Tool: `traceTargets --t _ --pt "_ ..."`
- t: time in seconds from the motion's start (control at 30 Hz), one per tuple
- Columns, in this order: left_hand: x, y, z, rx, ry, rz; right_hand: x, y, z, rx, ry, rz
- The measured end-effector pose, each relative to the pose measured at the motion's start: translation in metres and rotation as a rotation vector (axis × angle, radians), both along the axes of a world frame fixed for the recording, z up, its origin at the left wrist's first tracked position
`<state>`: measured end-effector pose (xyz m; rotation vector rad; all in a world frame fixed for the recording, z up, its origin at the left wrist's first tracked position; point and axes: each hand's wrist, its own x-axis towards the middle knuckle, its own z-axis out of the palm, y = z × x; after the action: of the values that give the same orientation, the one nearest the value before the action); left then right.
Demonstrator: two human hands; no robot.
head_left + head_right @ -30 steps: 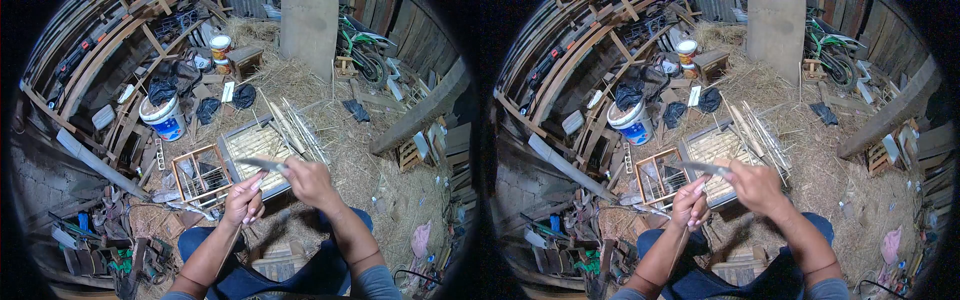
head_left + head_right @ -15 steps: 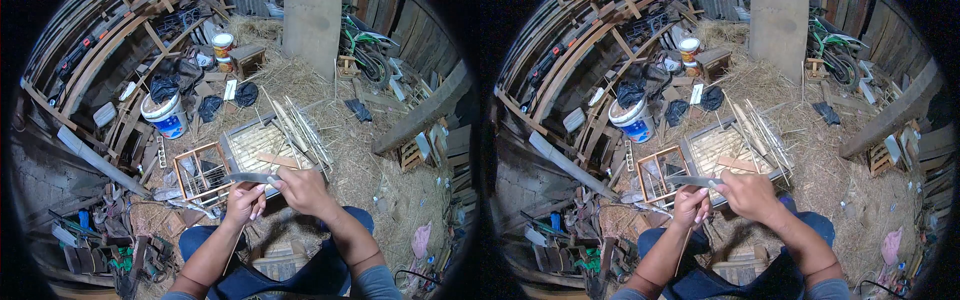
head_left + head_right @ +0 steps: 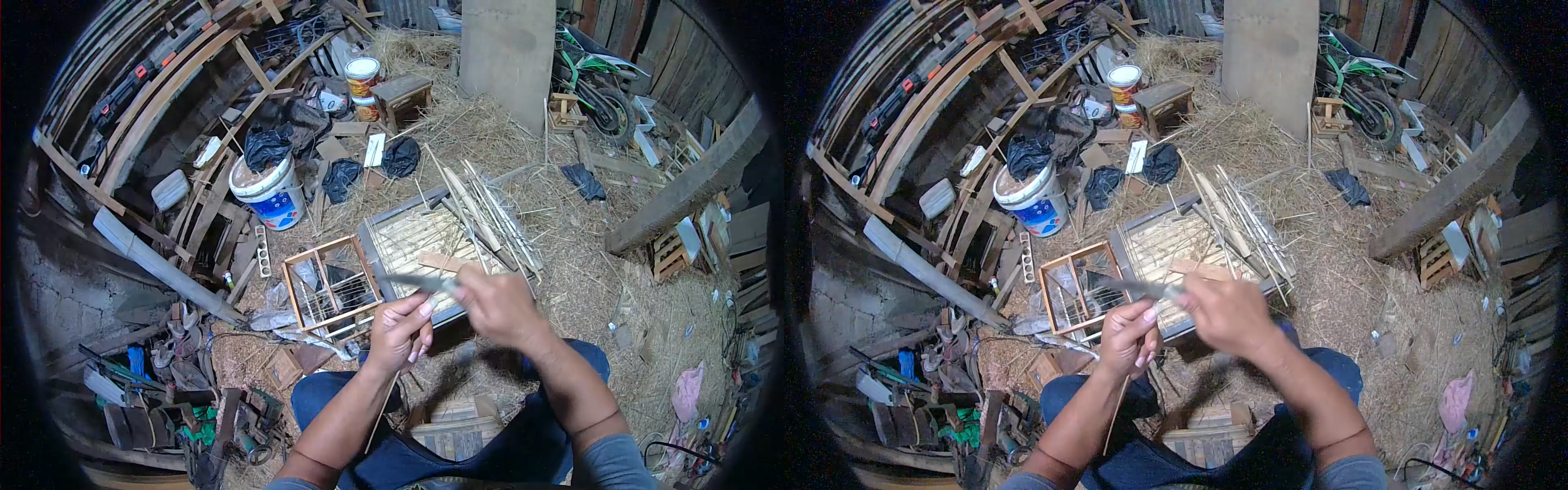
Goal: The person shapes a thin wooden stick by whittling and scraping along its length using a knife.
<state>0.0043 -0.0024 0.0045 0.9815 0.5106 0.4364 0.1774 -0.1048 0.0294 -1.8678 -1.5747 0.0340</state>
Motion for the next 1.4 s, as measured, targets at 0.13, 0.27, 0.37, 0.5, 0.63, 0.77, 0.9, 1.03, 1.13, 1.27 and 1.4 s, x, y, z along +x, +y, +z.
traceTargets --t 0.13,0.27,0.37,0.5,0.63,0.77,0.9,1.03,1.13,1.27,1.4 --pt "-0.001 0.0 0.002 0.028 0.034 0.032 0.001 0.001 -0.003 -0.051 0.018 0.017" --pt "-0.001 -0.003 0.003 -0.007 -0.015 0.071 0.008 0.002 0.01 -0.095 0.066 -0.043" --pt "-0.001 -0.004 0.006 0.025 0.066 0.022 -0.003 0.0 0.007 -0.008 0.012 0.013" --pt "0.0 -0.006 0.005 0.006 -0.023 0.064 0.014 0.003 0.008 -0.052 0.039 -0.066" --pt "0.001 -0.004 0.003 0.038 -0.02 0.067 -0.003 0.0 0.007 -0.069 0.013 0.025" --pt "0.004 -0.005 0.004 0.039 -0.002 0.095 0.004 0.005 0.007 -0.025 0.066 -0.008" --pt "0.001 -0.001 -0.005 0.083 -0.057 0.064 -0.007 0.001 0.003 -0.028 -0.029 0.077" --pt "0.001 -0.003 0.008 0.035 0.015 0.075 0.018 0.007 0.004 -0.069 0.047 -0.071" --pt "-0.001 -0.001 0.004 0.061 0.035 0.031 0.004 0.002 0.004 -0.058 0.009 0.008" --pt "-0.001 -0.001 -0.002 0.081 0.018 0.056 0.01 0.007 -0.006 -0.02 0.008 -0.018" --pt "0.003 -0.002 0.004 0.041 0.054 0.022 0.023 0.009 -0.001 -0.032 0.33 -0.101"
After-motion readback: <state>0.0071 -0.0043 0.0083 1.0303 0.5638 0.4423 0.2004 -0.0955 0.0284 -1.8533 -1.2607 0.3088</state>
